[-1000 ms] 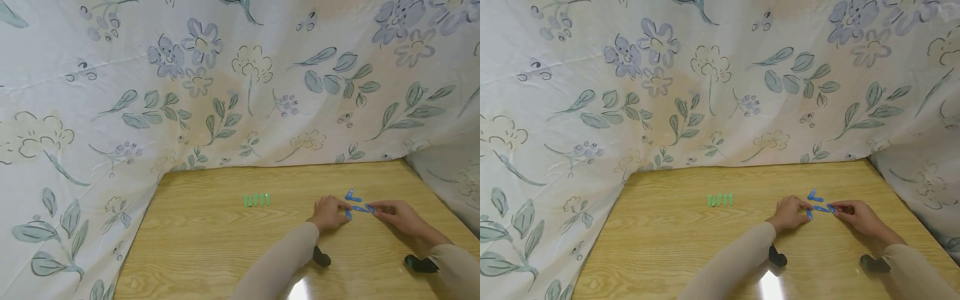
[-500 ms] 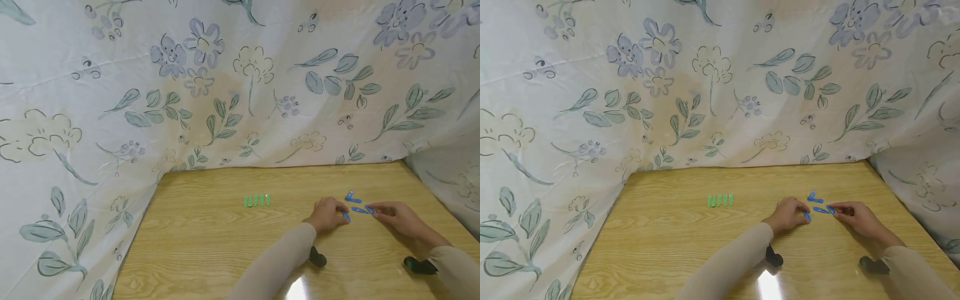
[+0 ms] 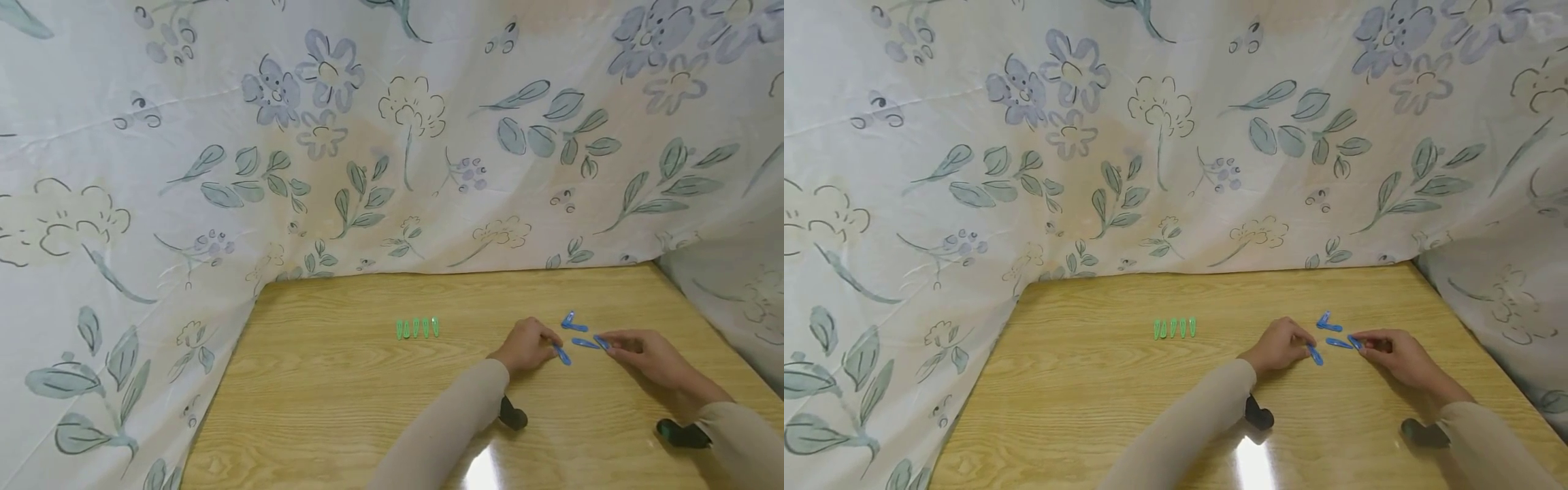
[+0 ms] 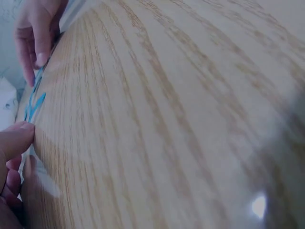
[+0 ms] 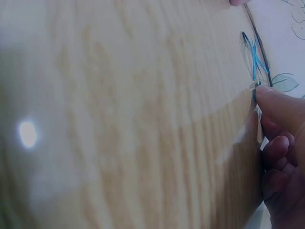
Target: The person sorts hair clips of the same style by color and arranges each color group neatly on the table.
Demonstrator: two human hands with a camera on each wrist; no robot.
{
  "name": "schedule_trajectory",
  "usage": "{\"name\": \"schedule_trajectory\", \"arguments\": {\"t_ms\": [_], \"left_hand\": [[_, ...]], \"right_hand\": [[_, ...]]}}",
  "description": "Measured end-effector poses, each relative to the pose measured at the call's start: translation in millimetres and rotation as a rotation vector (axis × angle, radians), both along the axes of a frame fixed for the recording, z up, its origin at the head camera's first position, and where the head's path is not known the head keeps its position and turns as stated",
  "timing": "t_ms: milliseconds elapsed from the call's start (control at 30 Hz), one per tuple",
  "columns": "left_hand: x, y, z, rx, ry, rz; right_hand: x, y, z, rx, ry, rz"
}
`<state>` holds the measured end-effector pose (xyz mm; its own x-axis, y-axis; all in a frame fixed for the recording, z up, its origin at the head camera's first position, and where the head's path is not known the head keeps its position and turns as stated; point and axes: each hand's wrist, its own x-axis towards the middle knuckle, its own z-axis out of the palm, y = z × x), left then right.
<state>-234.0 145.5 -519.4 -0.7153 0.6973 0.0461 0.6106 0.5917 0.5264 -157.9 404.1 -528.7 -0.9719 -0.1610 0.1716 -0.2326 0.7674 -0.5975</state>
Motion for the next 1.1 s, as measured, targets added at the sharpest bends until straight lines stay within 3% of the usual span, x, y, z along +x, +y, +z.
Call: {"name": "schedule_trajectory", "arguments": {"t_ms": [200, 367, 500, 767, 1100], "left_hand": [[2.5, 0.5, 0.8, 0.016, -0.026, 0.011], [4.7, 2.0, -0.4, -0.031, 0.035, -0.026], [7.5, 3.9, -2.1, -0.023, 0.059, -0.009], [15.1, 4.6, -6.6, 0.011, 0.042, 0.054], [20.4, 4.1, -7.9, 0.037, 0.008, 0.055]], "right_hand": [[0.1, 1, -0.3, -0.005, -0.001, 0.009], [0.5, 3, -1.2, -0.006, 0.003, 0.013], [1.1, 4, -0.8, -0.009, 0.010, 0.013], [2.6, 5, -3.1, -0.005, 0.006, 0.013], [4.8, 5, -3.0, -0.001, -0.008, 0.003]]}}
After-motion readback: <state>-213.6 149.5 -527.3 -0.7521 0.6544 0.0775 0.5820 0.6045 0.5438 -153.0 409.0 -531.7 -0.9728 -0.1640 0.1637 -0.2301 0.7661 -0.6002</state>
